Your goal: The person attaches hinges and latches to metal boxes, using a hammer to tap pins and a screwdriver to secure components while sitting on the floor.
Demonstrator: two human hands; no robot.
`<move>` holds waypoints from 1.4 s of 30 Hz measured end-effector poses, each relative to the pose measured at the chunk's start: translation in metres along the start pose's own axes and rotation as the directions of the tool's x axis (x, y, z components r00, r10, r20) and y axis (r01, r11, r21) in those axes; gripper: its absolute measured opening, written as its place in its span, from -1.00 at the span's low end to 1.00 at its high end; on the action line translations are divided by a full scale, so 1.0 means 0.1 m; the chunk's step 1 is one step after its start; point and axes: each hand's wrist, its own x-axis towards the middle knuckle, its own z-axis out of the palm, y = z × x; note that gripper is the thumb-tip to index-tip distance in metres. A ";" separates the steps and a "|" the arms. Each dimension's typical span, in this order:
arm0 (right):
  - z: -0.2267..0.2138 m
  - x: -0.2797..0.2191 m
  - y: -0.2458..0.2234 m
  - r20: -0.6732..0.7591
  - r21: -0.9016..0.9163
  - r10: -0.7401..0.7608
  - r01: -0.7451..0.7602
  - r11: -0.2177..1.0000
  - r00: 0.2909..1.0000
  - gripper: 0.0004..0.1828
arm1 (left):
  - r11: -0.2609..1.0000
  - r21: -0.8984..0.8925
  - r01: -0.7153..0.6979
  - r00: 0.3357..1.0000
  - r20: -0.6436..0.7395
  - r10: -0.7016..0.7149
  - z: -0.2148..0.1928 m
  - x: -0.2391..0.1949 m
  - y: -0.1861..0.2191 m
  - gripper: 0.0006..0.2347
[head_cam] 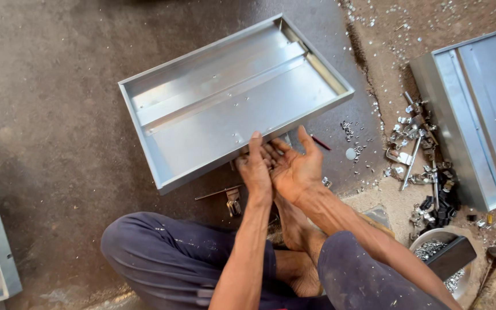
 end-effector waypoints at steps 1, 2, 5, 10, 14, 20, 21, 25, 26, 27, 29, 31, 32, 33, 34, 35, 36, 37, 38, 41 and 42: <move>0.01 -0.02 0.00 -0.013 0.029 0.036 -0.036 0.999 0.999 -0.29 | 0.997 -0.082 0.007 1.000 0.017 -0.006 -0.02 0.05 -0.03 -0.62; 0.00 -0.01 -0.02 0.075 -0.045 0.017 -0.014 0.999 0.997 -0.33 | 0.986 -0.164 0.016 0.999 0.035 -0.010 -0.03 0.09 -0.04 -0.65; -0.16 0.08 -0.11 0.313 -0.571 -0.180 0.336 0.749 0.933 -0.35 | 0.941 -0.338 0.035 0.997 0.070 -0.012 -0.08 0.22 0.07 -0.81; -0.12 0.29 -0.27 0.978 0.033 0.094 0.310 -0.950 0.186 0.18 | 0.928 -0.329 0.176 0.984 0.070 -0.162 -0.14 0.49 0.68 -0.80; 0.21 0.58 -0.30 0.746 -0.187 0.095 0.345 -0.920 0.659 0.04 | 0.883 -0.317 0.347 0.938 0.091 -0.336 -0.08 0.61 1.07 -0.67; 0.50 1.10 0.02 0.551 -0.685 -0.333 0.186 -0.705 0.765 -0.29 | 0.875 -0.256 0.410 0.912 0.118 -0.393 0.14 0.99 1.18 -0.62; 0.56 1.16 -0.01 0.559 -0.681 -0.336 0.188 -0.708 0.758 -0.30 | 0.874 -0.260 0.411 0.912 0.116 -0.394 0.17 1.06 1.17 -0.64; 0.19 0.93 -0.29 0.821 -0.559 -0.315 0.782 -0.275 0.476 -0.27 | 0.862 -0.407 0.302 0.947 0.233 -0.222 -0.08 1.03 0.92 -0.74; 0.05 0.80 -0.41 0.609 -0.651 -0.450 0.736 0.186 0.653 -0.34 | 0.865 -0.425 0.267 0.953 0.252 -0.170 -0.23 0.90 0.81 -0.78; -0.08 0.70 -0.45 0.348 -0.556 -0.420 0.545 0.628 0.838 -0.38 | 0.889 -0.352 0.293 0.949 0.223 -0.224 -0.37 0.76 0.70 -0.77; -0.28 0.52 -0.66 0.320 -0.506 -0.501 0.592 0.627 0.804 -0.50 | 0.876 -0.318 0.362 0.926 0.229 -0.300 -0.58 0.53 0.48 -0.78; -0.35 0.51 -0.59 0.221 -0.599 -0.536 0.547 0.585 0.815 -0.54 | 0.816 -0.399 0.419 0.898 0.314 -0.308 -0.67 0.37 0.36 -0.79; -0.35 0.53 -0.59 0.187 -0.637 -0.556 0.531 0.560 0.810 -0.56 | 0.814 -0.398 0.423 0.897 0.312 -0.314 -0.68 0.31 0.34 -0.79; -0.36 0.56 -0.59 0.172 -0.619 -0.524 0.505 0.601 0.834 -0.59 | 0.816 -0.397 0.421 0.898 0.308 -0.313 -0.71 0.26 0.34 -0.80; -0.39 0.60 -0.59 0.157 -0.601 -0.491 0.478 0.640 0.857 -0.62 | 0.817 -0.396 0.419 0.900 0.304 -0.313 -0.73 0.23 0.33 -0.80; -0.43 0.65 -0.56 0.144 -0.583 -0.451 0.444 0.680 0.881 -0.64 | 0.827 -0.381 0.413 0.901 0.306 -0.309 -0.74 0.23 0.33 -0.80; -0.48 0.71 -0.55 0.142 -0.593 -0.438 0.431 0.680 0.888 -0.65 | 0.837 -0.366 0.407 0.902 0.307 -0.304 -0.75 0.24 0.32 -0.80; -0.54 0.78 -0.55 0.140 -0.606 -0.424 0.416 0.678 0.895 -0.65 | 0.846 -0.352 0.401 0.903 0.307 -0.300 -0.76 0.25 0.31 -0.80; -0.59 0.85 -0.56 0.138 -0.618 -0.410 0.402 0.676 0.902 -0.66 | 0.839 -0.354 0.413 0.898 0.313 -0.309 -0.77 0.28 0.30 -0.80; -0.70 0.98 -0.58 0.183 -0.578 -0.373 0.407 0.708 0.909 -0.68 | 0.821 -0.349 0.452 0.882 0.311 -0.353 -0.80 0.29 0.29 -0.80; -0.70 1.02 -0.61 0.203 -0.577 -0.385 0.428 0.696 0.900 -0.68 | 0.821 -0.348 0.454 0.882 0.305 -0.358 -0.80 0.29 0.29 -0.80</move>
